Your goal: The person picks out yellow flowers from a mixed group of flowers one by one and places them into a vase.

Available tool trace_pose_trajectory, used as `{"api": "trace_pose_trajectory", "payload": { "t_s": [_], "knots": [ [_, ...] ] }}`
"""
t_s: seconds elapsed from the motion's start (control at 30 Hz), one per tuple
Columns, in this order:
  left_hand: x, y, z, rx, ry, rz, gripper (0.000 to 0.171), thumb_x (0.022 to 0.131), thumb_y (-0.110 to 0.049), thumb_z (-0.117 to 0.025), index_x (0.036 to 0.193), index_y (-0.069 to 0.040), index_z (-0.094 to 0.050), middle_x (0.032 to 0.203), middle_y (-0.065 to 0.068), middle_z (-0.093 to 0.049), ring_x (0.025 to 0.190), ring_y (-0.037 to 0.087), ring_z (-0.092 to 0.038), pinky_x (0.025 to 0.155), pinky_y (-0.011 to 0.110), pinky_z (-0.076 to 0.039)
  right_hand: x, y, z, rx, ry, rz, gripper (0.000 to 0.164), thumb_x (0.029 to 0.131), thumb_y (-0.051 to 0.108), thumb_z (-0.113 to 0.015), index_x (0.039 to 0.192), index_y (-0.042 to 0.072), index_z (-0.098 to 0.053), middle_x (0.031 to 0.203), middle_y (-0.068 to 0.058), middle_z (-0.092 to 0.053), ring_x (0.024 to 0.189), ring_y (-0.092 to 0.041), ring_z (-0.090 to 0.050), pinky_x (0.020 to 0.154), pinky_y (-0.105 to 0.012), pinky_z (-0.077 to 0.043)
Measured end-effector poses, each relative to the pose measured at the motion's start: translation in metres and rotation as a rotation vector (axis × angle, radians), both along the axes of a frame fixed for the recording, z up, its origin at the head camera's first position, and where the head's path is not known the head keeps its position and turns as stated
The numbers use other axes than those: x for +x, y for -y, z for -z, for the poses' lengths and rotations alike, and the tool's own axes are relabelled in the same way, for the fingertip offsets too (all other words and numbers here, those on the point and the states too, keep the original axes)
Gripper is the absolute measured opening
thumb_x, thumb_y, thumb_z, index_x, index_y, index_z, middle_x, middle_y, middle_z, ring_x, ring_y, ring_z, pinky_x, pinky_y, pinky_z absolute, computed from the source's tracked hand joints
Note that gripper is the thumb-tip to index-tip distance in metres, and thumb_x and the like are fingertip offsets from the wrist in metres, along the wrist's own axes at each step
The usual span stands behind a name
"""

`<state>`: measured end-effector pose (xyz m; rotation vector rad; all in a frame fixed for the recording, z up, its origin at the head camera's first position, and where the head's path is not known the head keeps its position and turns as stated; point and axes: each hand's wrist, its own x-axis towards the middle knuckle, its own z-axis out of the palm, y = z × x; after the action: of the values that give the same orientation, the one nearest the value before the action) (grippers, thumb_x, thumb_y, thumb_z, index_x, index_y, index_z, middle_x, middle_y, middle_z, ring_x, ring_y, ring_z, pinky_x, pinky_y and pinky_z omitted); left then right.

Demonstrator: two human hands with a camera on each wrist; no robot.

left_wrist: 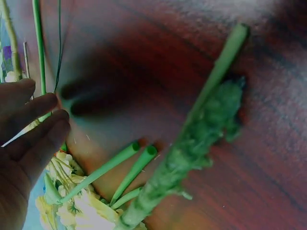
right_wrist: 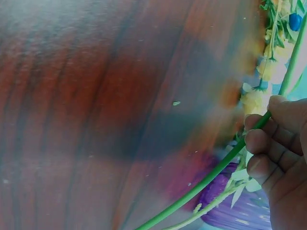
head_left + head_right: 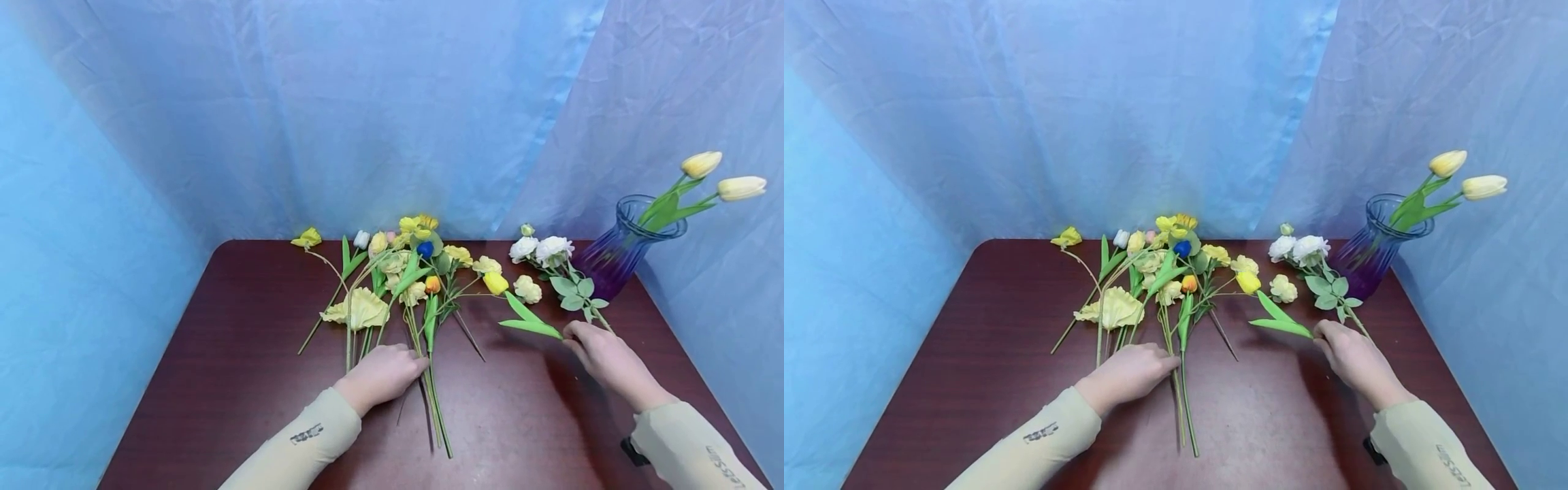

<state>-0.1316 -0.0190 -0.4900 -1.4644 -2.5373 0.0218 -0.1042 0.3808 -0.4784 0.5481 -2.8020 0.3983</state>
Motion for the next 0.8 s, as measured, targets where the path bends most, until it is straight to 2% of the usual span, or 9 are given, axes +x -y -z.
{"api": "trace_pose_trajectory", "payload": {
  "t_s": [0.17,0.33,0.47,0.57,0.7,0.8],
  "knots": [
    [0.007,-0.001,-0.003,-0.067,-0.023,-0.007,0.026,0.093,-0.025,-0.062,0.119,-0.021,-0.065,0.102,-0.003,-0.071,0.088,0.017,-0.062,0.074,0.032,-0.055,-0.003,0.002,-0.008,-0.004,-0.006,0.012,0.021,0.084,0.0,-0.071,0.093,0.014,-0.058,0.082,0.002,-0.063,0.07,-0.013,-0.056,0.061,-0.041,-0.05],
    [0.011,0.013,-0.019,0.005,0.003,-0.048,0.048,0.089,-0.036,-0.067,0.133,-0.018,-0.058,0.108,0.0,-0.07,0.095,0.021,-0.062,0.082,0.038,-0.054,-0.009,0.006,-0.017,0.008,-0.027,0.026,0.018,0.087,0.001,-0.068,0.097,0.011,-0.058,0.084,-0.002,-0.063,0.073,-0.017,-0.059,0.062,-0.045,-0.052],
    [0.011,0.043,-0.034,0.092,0.015,-0.121,0.048,0.087,-0.039,-0.068,0.128,-0.016,-0.061,0.115,0.004,-0.068,0.106,0.027,-0.059,0.092,0.046,-0.049,-0.014,0.01,-0.03,0.024,-0.07,0.044,0.019,0.087,0.0,-0.067,0.098,0.011,-0.055,0.083,-0.002,-0.06,0.075,-0.02,-0.057,0.063,-0.047,-0.051],
    [0.008,0.071,-0.041,0.143,0.019,-0.203,0.048,0.085,-0.038,-0.069,0.126,-0.014,-0.062,0.117,0.007,-0.067,0.111,0.032,-0.056,0.096,0.05,-0.046,-0.016,0.012,-0.039,0.037,-0.147,0.041,0.022,0.084,-0.003,-0.068,0.096,0.009,-0.055,0.082,-0.003,-0.057,0.075,-0.021,-0.056,0.062,-0.047,-0.05],
    [0.002,0.106,-0.042,0.195,-0.011,-0.309,0.048,0.083,-0.038,-0.071,0.124,-0.013,-0.064,0.115,0.009,-0.066,0.111,0.034,-0.055,0.097,0.052,-0.044,-0.019,0.011,-0.051,0.059,-0.197,0.053,0.022,0.083,-0.005,-0.068,0.096,0.007,-0.055,0.084,-0.006,-0.057,0.077,-0.023,-0.056,0.063,-0.047,-0.05],
    [-0.002,0.129,-0.039,0.21,-0.01,-0.401,0.051,0.083,-0.039,-0.071,0.125,-0.011,-0.063,0.118,0.012,-0.065,0.113,0.038,-0.052,0.098,0.054,-0.042,-0.021,0.01,-0.063,0.062,-0.169,0.074,0.019,0.087,-0.004,-0.065,0.099,0.006,-0.054,0.087,-0.007,-0.057,0.08,-0.025,-0.055,0.066,-0.048,-0.05]
  ]
}}
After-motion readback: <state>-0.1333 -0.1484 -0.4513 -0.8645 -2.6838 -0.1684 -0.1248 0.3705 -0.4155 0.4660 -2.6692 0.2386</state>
